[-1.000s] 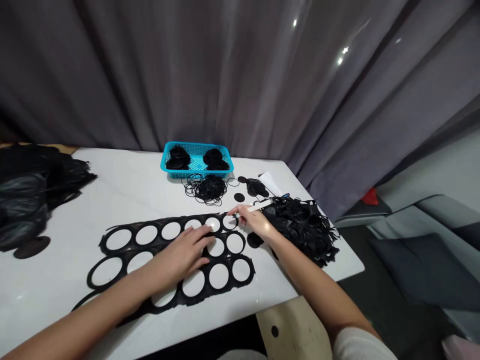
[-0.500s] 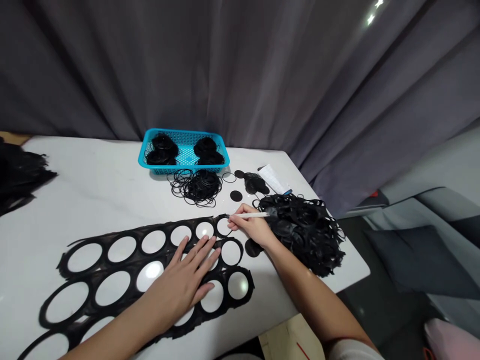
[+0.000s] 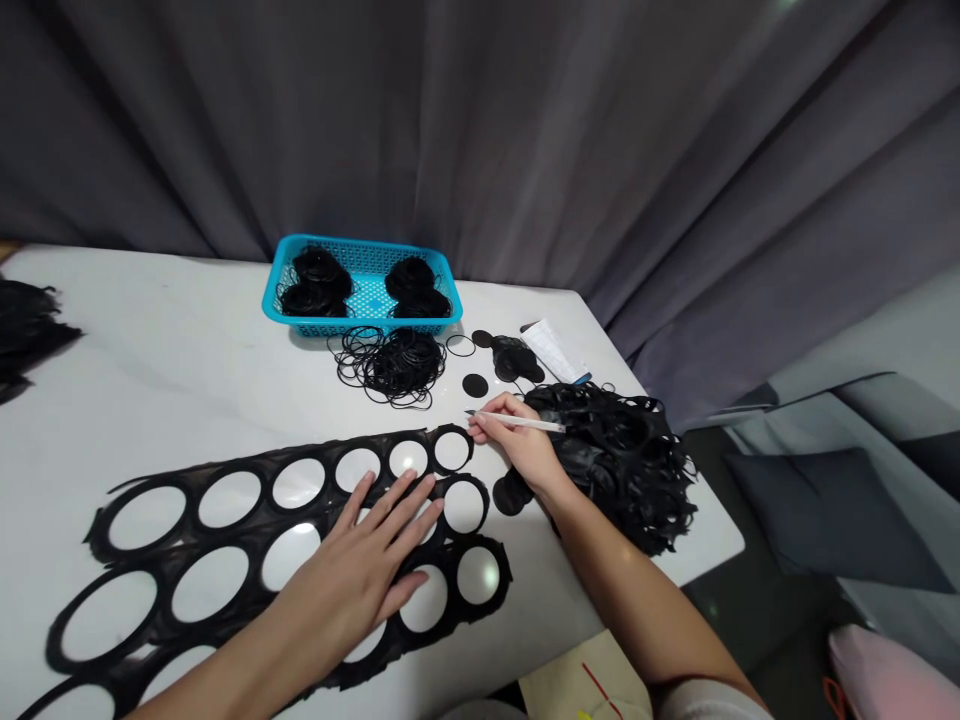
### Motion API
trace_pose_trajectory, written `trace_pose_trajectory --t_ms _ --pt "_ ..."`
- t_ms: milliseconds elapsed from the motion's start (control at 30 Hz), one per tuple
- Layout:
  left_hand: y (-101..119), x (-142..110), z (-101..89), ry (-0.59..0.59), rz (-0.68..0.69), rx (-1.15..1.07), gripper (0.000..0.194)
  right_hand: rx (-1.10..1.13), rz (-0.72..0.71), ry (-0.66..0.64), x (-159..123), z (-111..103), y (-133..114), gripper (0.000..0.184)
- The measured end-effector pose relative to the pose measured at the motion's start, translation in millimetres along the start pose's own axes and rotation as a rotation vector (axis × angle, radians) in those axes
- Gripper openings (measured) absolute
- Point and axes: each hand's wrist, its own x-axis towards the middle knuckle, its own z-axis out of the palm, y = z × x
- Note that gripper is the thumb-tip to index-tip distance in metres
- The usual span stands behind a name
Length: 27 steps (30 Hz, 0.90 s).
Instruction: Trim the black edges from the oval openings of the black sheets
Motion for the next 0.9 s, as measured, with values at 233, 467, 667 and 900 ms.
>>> trace_pose_trajectory --t_ms 233,467,667,900 --pt "10.9 -6.2 -3.8 0.054 -0.167 0.106 0.053 -0.044 0.022 -0.074 -11.2 13.7 -4.6 0.028" --pt "16.5 -13.5 6.6 0.055 -0.209 0.09 0.044 -0.342 -0.19 -0.367 -26.8 50.4 -6.4 0.01" --pt "18.7 -16.1 12.2 0.042 -0.24 0.039 0.039 -0.369 -0.132 -0.367 -26.9 55.9 -4.5 0.01" --pt "17.2 -13.7 9.8 0.024 -0.224 0.051 0.038 -0.401 -0.136 -0.39 -25.7 54.1 -6.8 0.012"
